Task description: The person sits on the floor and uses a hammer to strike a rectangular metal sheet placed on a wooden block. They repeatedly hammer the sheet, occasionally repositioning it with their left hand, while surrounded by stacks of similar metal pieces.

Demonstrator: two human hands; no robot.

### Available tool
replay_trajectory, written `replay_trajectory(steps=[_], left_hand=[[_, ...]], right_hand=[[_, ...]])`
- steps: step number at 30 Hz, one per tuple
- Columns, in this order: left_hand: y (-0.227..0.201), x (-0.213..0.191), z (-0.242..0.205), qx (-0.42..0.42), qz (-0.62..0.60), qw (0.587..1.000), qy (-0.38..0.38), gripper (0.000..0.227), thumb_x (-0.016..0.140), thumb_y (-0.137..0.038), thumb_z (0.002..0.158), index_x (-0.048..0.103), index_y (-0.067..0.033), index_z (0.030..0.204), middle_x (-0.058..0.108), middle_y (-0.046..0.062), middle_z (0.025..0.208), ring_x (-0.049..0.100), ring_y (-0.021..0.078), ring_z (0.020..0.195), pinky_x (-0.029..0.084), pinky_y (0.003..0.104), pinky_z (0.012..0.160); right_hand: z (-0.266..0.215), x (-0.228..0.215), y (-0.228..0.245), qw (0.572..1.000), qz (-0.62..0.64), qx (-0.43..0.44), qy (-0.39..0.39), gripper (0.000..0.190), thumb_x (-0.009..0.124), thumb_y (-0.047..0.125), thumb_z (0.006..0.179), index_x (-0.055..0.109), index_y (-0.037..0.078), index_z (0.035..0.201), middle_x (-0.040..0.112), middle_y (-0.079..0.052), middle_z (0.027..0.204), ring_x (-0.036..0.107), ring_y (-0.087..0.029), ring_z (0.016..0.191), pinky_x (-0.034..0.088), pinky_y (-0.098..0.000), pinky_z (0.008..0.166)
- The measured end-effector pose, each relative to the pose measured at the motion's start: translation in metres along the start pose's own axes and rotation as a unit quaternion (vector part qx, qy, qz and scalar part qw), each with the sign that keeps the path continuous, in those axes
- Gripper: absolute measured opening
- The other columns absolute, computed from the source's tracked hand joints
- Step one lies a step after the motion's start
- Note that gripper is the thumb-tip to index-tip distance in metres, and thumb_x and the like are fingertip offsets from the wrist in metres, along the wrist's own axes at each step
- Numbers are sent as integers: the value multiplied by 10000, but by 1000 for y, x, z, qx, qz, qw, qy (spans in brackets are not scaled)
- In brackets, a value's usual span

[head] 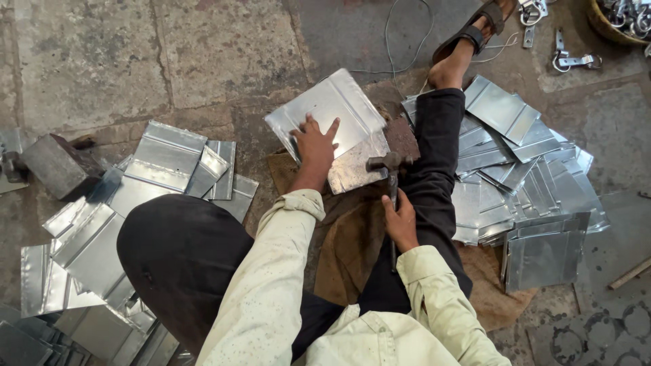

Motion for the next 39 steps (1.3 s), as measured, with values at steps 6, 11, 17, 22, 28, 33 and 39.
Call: replay_trajectory(steps=[6, 11, 17, 22, 28, 33, 39], left_hand=[[-13, 18, 14, 30, -106, 990, -86, 190, 606, -199, 1028, 746, -141, 1143, 759, 65, 881, 749, 299, 858, 517, 485, 759], [-26, 43, 21, 52, -93, 979, -172, 74, 701, -110, 803, 757, -145, 771, 739, 52, 747, 740, 253, 694, 520, 418, 564], [-60, 39, 6, 147, -109, 973, -143, 96, 704, -118, 855, 777, -173, 826, 741, 54, 804, 740, 258, 781, 536, 430, 685], [-20, 3, -14, 151, -130, 979, -41, 203, 620, -278, 1003, 728, -186, 1148, 659, 47, 1215, 536, 270, 1263, 387, 534, 1085], [-9, 16, -28, 108, -150, 983, -25, 482, 388, -520, 1057, 311, -589, 1528, 216, 41, 1660, 79, 331, 1568, -1, 648, 1230], [-11, 32, -19, 101, -144, 984, 7, 483, 296, -563, 1064, 206, -634, 1533, 16, -2, 1744, -30, 291, 1597, -65, 622, 1234], [-10, 27, -18, 103, -148, 983, 35, 505, 258, -558, 1055, 139, -637, 1540, -30, -24, 1735, -62, 284, 1586, -87, 613, 1231]], right_hand=[[-7, 1, 14, 990, 107, 90, 15, 407, 598, 297, 1015, 570, 53, 1339, 499, 7, 678, 453, -73, 477, 367, -273, 417], [-8, 4, 23, 982, 155, 108, 29, 353, 547, 308, 1047, 573, 51, 1288, 471, 26, 681, 411, -74, 463, 319, -268, 402], [-4, 5, 12, 977, 169, 130, 29, 365, 527, 325, 1051, 563, 80, 1319, 455, 30, 687, 408, -65, 489, 316, -261, 417], [-1, 3, -14, 995, 75, 58, 11, 422, 543, 326, 1064, 599, 62, 1387, 526, -35, 721, 485, -94, 536, 403, -281, 476], [-8, -2, 25, 974, -98, -202, -29, 437, 635, 278, 1100, 596, -42, 1395, 736, -116, 1013, 671, -113, 768, 527, -294, 685], [-17, -21, 87, 995, 54, -79, -24, 469, 636, 218, 1012, 544, 8, 1422, 630, -90, 714, 557, -98, 500, 444, -276, 447], [-14, -16, 109, 933, -93, -331, -109, 443, 613, 205, 1119, 526, -26, 1488, 664, -165, 953, 637, -161, 773, 505, -293, 659]])
Point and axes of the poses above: each hand's wrist, its own z-axis towards the middle knuckle, its own x-axis out of the palm, y = z × x, the point moved 5 cm from there along z, towards the middle knuckle
